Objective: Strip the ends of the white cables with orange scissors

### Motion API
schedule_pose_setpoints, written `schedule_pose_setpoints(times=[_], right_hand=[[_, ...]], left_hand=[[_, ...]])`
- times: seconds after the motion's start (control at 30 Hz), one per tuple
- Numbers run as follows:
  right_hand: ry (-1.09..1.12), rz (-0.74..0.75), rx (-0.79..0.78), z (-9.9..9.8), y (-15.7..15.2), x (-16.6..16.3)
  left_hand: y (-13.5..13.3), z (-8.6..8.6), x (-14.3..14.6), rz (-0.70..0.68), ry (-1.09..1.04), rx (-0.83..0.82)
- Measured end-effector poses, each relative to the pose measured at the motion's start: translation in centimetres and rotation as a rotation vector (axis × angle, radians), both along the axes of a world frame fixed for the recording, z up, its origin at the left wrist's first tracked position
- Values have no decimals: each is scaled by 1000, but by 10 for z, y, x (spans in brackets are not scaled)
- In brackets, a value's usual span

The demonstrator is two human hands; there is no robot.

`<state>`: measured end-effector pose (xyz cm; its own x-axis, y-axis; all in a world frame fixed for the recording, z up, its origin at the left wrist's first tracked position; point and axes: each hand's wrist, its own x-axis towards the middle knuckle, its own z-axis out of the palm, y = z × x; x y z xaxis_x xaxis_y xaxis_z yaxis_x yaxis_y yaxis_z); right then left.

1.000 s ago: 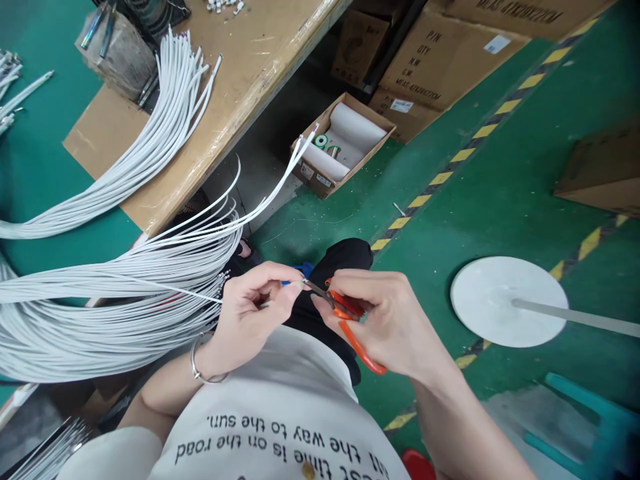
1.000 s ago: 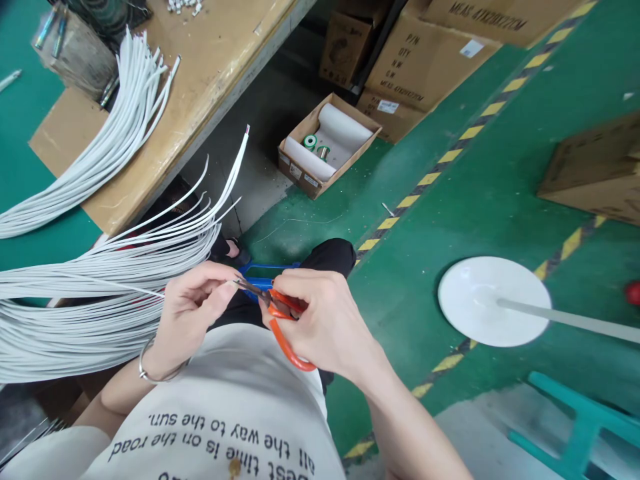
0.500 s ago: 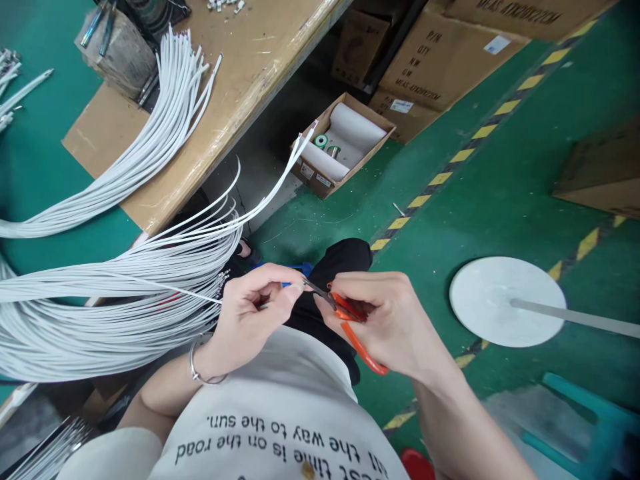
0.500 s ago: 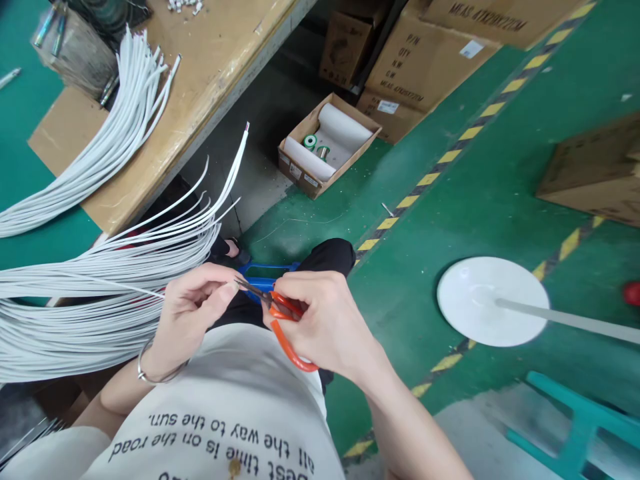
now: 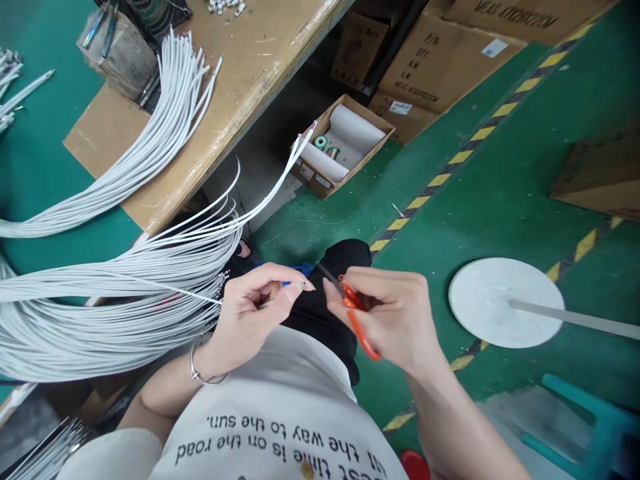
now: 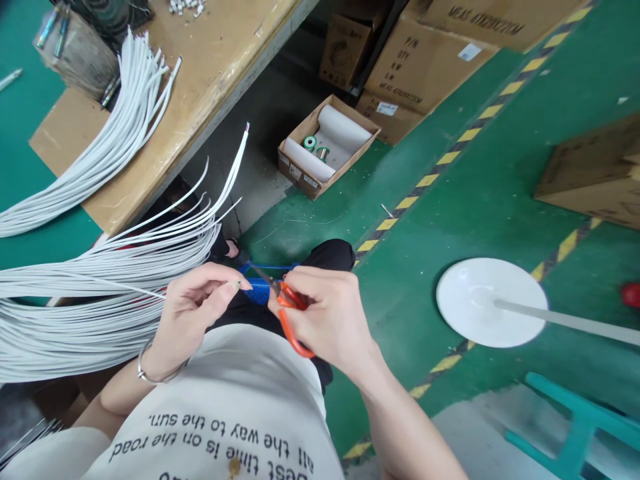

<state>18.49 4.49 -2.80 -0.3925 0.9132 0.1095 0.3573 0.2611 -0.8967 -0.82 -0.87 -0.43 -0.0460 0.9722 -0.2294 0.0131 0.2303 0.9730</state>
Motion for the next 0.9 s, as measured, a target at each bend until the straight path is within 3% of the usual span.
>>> schedule_pose_setpoints(times=[0.13, 0.2, 0.33, 0.47, 0.63, 0.9], right_hand=[[68, -229, -179, -6, 5, 8], [101, -329, -244, -13, 7, 17], [117, -499, -294, -34, 14, 45], [171, -522, -347, -55, 25, 68], [183, -485, -403, -69, 32, 73], [205, -320, -425, -79, 25, 77]], left_hand=[[0, -5, 3, -11, -5, -28], [-3, -4, 3, -62, 104, 12], [-12, 8, -19, -82, 652, 285], [-13, 23, -76, 13, 1278, 398], [-13, 21, -138, -316, 1663, 225], [-22, 26, -137, -743, 1879, 201]])
